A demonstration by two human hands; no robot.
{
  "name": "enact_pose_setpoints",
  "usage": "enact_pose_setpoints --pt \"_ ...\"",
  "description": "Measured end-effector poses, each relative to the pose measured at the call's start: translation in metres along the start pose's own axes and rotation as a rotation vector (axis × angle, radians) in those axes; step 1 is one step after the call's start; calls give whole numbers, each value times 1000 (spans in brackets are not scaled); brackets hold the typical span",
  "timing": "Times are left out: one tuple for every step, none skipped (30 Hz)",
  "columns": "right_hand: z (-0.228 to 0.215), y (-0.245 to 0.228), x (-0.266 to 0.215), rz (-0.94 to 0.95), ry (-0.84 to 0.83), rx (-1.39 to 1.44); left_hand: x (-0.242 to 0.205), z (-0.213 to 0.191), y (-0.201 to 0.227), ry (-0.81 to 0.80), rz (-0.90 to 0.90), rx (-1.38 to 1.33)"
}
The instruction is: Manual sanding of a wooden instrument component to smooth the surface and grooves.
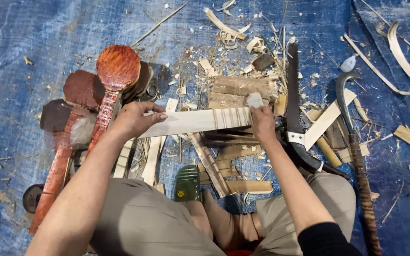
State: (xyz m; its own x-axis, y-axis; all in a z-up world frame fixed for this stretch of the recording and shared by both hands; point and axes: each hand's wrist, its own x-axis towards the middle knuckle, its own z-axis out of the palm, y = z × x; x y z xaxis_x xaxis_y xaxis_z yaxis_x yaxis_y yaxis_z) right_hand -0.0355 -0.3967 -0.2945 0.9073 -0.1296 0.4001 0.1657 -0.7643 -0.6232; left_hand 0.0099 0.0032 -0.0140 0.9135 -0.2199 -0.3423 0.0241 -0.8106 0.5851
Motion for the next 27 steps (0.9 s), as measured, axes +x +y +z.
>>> enact_pose_setpoints --pt "-12 -18 -7 86 -33 -11 -1 0 1 -2 -3 4" --pt "-23 -36 -14 172 -66 -22 -3 1 0 -4 -7 7" --pt "-11 -11 -33 172 -78 -24 -2 1 -4 -8 -15 0" --pt "0 15 -52 98 -42 -77 -1 3 -8 -1 -11 19" --pt "8 42 -66 25 5 -133 6 2 -7 6 6 43" --pt "-13 9 -77 27 6 -138 3 3 -4 3 9 40" --pt "-31 -24 -85 225 0 139 1 1 -1 16 19 25" --pt "-49 -59 -93 418 -8 419 -2 -1 2 28 29 10" --pt "-60 -64 -102 414 -8 422 7 2 -5 34 29 11" --pt "-70 -69 -112 618 -8 378 15 5 -12 77 49 32" --pt "-79 -76 -124 823 -13 330 20 8 -22 119 62 54" --pt "-79 -73 -131 820 -19 335 18 7 -23 124 55 56" --pt "-79 -70 -136 961 105 544 19 5 -21 146 -5 -89" --pt "-80 -66 -142 1095 230 758 19 4 -18 168 -64 -235" --pt "-81 -63 -143 1095 237 762 16 4 -14 167 -58 -230" --pt "-82 -59 -144 1117 260 728 12 4 -10 174 -35 -430" --pt "-83 -56 -143 1137 284 694 9 4 -4 178 -11 -631" --pt "-82 -51 -148 1136 292 699 4 5 6 176 -4 -625" --pt "-80 -46 -150 1108 284 624 -2 6 15 198 30 -716" --pt "-77 -41 -153 1079 276 549 -7 6 25 218 64 -806" --pt "-77 -43 -155 1076 281 553 -6 8 27 219 69 -803" --pt "-76 -45 -156 1015 302 560 -5 10 30 253 132 -806" --pt "-76 -46 -157 953 324 563 -3 12 33 286 194 -811" --pt "-74 -49 -156 950 329 565 -8 11 38 286 200 -811" --pt "-74 -49 -156 951 347 600 -11 12 44 324 290 -651" --pt "-75 -50 -156 951 366 636 -14 13 51 362 379 -490" --pt "-74 -50 -155 950 391 622 -19 16 57 347 398 -501"
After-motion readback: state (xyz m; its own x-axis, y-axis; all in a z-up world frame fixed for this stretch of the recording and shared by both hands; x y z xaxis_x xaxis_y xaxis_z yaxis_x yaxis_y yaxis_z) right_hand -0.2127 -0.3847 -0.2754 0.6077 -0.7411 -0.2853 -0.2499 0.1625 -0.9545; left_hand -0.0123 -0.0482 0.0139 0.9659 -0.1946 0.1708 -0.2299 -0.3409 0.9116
